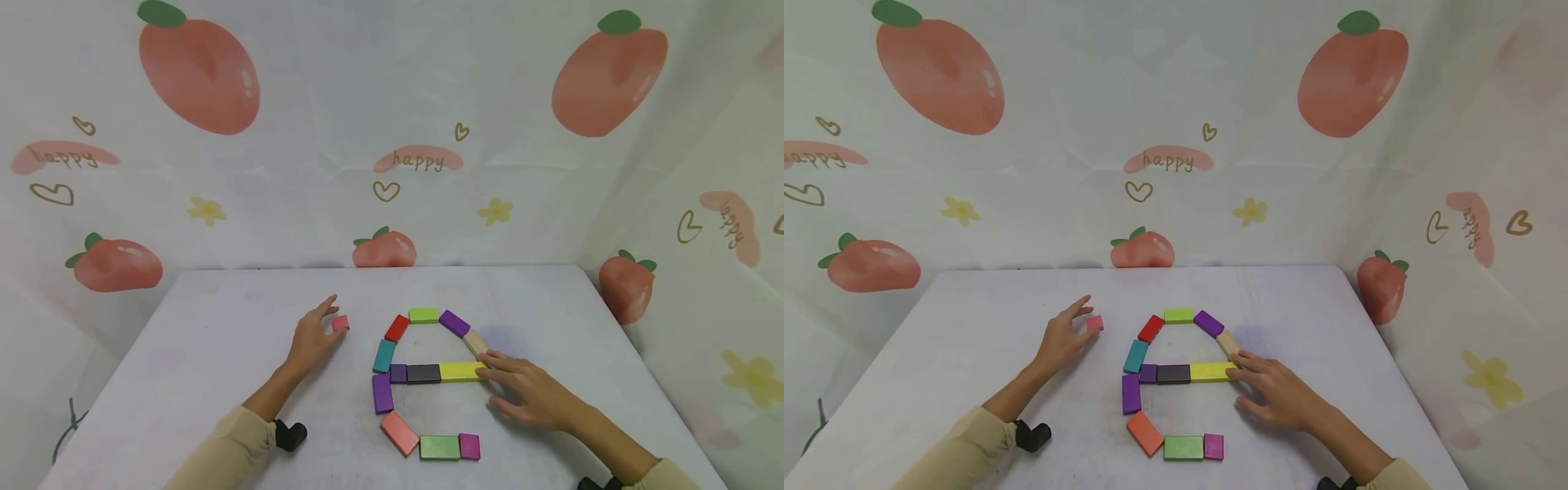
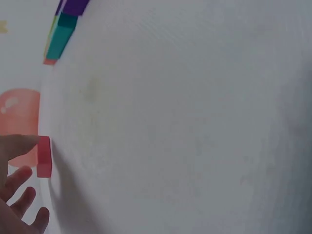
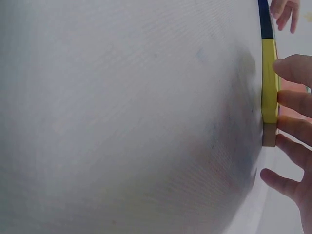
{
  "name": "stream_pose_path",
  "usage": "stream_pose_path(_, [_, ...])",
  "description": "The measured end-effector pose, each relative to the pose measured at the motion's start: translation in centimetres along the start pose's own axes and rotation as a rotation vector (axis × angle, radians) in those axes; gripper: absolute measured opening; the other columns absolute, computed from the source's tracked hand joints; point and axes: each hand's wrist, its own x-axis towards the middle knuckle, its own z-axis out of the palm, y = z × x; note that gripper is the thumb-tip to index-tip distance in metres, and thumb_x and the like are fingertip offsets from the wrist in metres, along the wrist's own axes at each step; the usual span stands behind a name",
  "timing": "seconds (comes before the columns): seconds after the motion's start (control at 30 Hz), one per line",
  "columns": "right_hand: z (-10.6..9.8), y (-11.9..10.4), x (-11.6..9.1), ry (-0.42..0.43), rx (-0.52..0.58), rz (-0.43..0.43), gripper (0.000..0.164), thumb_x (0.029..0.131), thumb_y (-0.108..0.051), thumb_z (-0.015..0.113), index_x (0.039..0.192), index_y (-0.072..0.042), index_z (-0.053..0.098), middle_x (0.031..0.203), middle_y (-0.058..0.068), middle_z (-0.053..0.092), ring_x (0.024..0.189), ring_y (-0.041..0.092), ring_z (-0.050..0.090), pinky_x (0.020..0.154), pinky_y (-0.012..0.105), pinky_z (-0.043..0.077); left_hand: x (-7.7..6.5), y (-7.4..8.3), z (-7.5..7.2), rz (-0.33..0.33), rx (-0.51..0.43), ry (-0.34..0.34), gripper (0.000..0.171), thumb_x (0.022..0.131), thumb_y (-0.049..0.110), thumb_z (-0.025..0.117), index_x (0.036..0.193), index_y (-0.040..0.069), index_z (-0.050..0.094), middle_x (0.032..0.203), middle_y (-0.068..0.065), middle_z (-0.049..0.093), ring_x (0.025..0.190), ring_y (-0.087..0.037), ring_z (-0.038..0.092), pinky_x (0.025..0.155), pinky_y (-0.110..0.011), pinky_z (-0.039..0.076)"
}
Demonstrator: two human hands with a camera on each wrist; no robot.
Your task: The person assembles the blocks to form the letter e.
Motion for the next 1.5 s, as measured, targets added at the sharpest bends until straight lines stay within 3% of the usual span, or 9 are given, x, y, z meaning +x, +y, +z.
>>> stream_pose_path(0.17, [0.1, 0.0, -0.1, 0.018, -0.003, -0.007, 0.048, 0.084, -0.029, 0.078, 0.128, -0.015, 0.068, 0.142, 0.009, 0.057, 0.129, 0.031, 0.054, 0.090, 0.055, 0.053, 0.0, -0.5, 0.0, -0.006, 0.018, -0.035, 0.071, 0.085, 0.001, 0.076, 0.148, 0.003, 0.044, 0.121, -0.018, 0.069, 0.128, -0.040, 0.053, 0.109, -0.060, 0.035])
stream_pose_path(0.33, [0.0, -0.1, -0.1, 0.025, -0.004, -0.006, 0.048, 0.083, -0.029, 0.078, 0.128, -0.015, 0.068, 0.142, 0.009, 0.057, 0.129, 0.031, 0.054, 0.089, 0.055, 0.053, -0.1, -0.3, 0.1, 0.010, 0.026, 0.001, 0.069, 0.085, 0.003, 0.077, 0.147, 0.004, 0.046, 0.116, -0.016, 0.071, 0.122, -0.039, 0.057, 0.105, -0.061, 0.039])
stream_pose_path(0.5, [-0.1, 0.0, -0.1, 0.015, -0.002, -0.001, 0.048, 0.084, -0.030, 0.078, 0.128, -0.015, 0.068, 0.142, 0.009, 0.057, 0.129, 0.031, 0.054, 0.090, 0.055, 0.053, -0.4, 1.1, 0.7, 0.067, 0.000, 0.041, 0.069, 0.082, 0.011, 0.082, 0.144, 0.006, 0.050, 0.109, -0.012, 0.073, 0.121, -0.039, 0.058, 0.103, -0.065, 0.039])
stream_pose_path(0.63, [-0.1, 0.0, 0.0, 0.004, 0.001, 0.007, 0.048, 0.084, -0.029, 0.078, 0.129, -0.015, 0.067, 0.143, 0.009, 0.056, 0.129, 0.032, 0.053, 0.090, 0.056, 0.052, -0.9, 3.0, 1.6, 0.130, -0.028, 0.023, 0.069, 0.081, 0.012, 0.084, 0.142, 0.008, 0.053, 0.106, -0.008, 0.074, 0.123, -0.038, 0.058, 0.103, -0.065, 0.039])
stream_pose_path(0.87, [-0.1, -0.1, 0.0, 0.001, 0.005, 0.011, 0.048, 0.084, -0.029, 0.078, 0.129, -0.015, 0.068, 0.143, 0.009, 0.056, 0.130, 0.032, 0.053, 0.091, 0.056, 0.052, -2.7, 6.4, 4.0, 0.173, -0.072, -0.061, 0.068, 0.078, 0.016, 0.086, 0.139, 0.011, 0.056, 0.101, -0.002, 0.074, 0.113, -0.028, 0.063, 0.099, -0.056, 0.047])
stream_pose_path(1.07, [-0.1, -0.1, 0.0, -0.002, 0.012, 0.019, 0.048, 0.085, -0.029, 0.078, 0.129, -0.015, 0.067, 0.143, 0.009, 0.056, 0.129, 0.032, 0.054, 0.091, 0.056, 0.052, -4.3, 9.3, 6.0, 0.247, -0.084, -0.165, 0.066, 0.080, 0.019, 0.085, 0.139, 0.013, 0.056, 0.103, 0.003, 0.072, 0.105, -0.017, 0.062, 0.088, -0.040, 0.053])
stream_pose_path(1.33, [-0.1, 0.0, 0.0, 0.012, 0.020, 0.009, 0.048, 0.083, -0.028, 0.079, 0.127, -0.015, 0.068, 0.141, 0.009, 0.058, 0.128, 0.032, 0.055, 0.089, 0.056, 0.053, -6.2, 12.9, 8.7, 0.326, -0.108, -0.323, 0.064, 0.084, 0.026, 0.082, 0.141, 0.017, 0.054, 0.106, 0.010, 0.070, 0.103, -0.008, 0.059, 0.087, -0.025, 0.052])
stream_pose_path(1.5, [-0.3, 0.1, 0.0, 0.005, 0.033, 0.006, 0.046, 0.084, -0.028, 0.079, 0.127, -0.017, 0.069, 0.142, 0.009, 0.058, 0.129, 0.033, 0.054, 0.090, 0.057, 0.053, -7.6, 14.4, 10.1, 0.366, -0.108, -0.387, 0.066, 0.083, 0.029, 0.083, 0.141, 0.018, 0.054, 0.103, 0.016, 0.069, 0.102, -0.005, 0.059, 0.091, -0.026, 0.050])
